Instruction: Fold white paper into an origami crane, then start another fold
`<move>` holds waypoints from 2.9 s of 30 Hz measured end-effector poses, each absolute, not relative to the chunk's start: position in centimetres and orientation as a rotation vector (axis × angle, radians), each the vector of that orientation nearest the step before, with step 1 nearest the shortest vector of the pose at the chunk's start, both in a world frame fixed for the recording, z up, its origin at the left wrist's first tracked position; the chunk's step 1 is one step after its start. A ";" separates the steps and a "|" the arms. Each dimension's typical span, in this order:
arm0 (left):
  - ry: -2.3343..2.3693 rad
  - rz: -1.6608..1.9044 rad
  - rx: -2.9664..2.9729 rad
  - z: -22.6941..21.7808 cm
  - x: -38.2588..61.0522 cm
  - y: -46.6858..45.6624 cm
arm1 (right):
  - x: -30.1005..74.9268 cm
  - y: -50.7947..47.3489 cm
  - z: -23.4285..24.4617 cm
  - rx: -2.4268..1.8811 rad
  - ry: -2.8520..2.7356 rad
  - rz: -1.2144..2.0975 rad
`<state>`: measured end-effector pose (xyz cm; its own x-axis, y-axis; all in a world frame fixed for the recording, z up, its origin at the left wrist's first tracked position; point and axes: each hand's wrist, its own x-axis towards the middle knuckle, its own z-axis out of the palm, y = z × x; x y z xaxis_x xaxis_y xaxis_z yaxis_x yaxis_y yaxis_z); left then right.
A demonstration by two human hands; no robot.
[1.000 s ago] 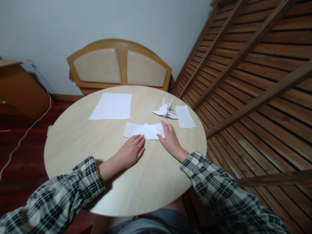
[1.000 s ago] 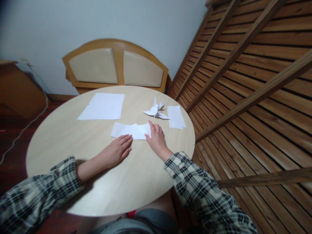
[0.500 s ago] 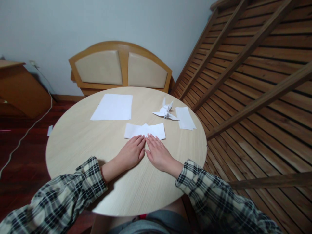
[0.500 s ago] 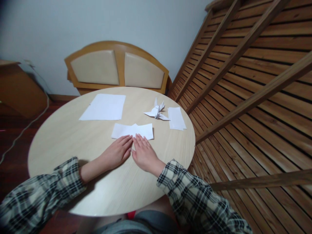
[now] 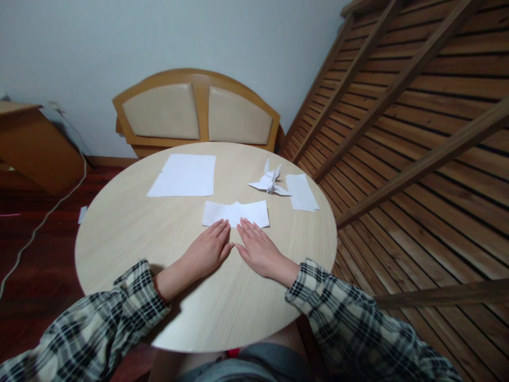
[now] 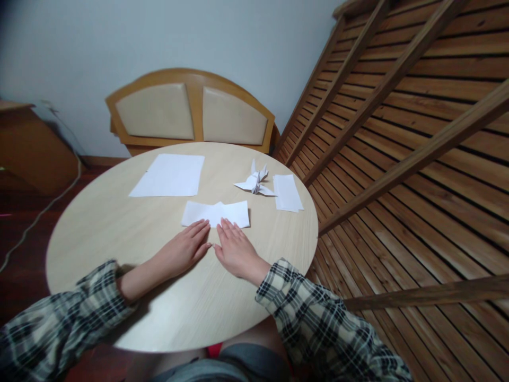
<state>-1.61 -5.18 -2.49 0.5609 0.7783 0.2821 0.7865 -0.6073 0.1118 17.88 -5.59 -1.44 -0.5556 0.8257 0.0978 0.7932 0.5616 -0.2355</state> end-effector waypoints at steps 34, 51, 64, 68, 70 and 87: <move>-1.268 -0.416 -2.777 -1.9 0.1 -6.6 | 17.9 -5.8 -1.3 -1.385 -2.569 0.292; -1.354 -0.275 -2.752 -0.7 0.4 -7.3 | 22.1 -8.1 -1.5 -1.688 -2.428 0.205; -1.323 -0.313 -2.722 -0.9 0.7 -6.4 | 18.3 -7.4 -0.9 -1.488 -2.507 0.117; -1.340 -0.343 -2.711 -1.2 1.0 -6.7 | 17.9 -7.3 -1.2 -1.483 -2.503 0.131; -1.375 -0.387 -2.692 -1.3 0.9 -6.8 | 18.1 -7.3 -1.1 -1.490 -2.492 0.117; -1.926 -1.029 -2.547 -1.7 -4.9 0.1 | 18.6 -5.5 0.9 -1.442 -2.535 0.050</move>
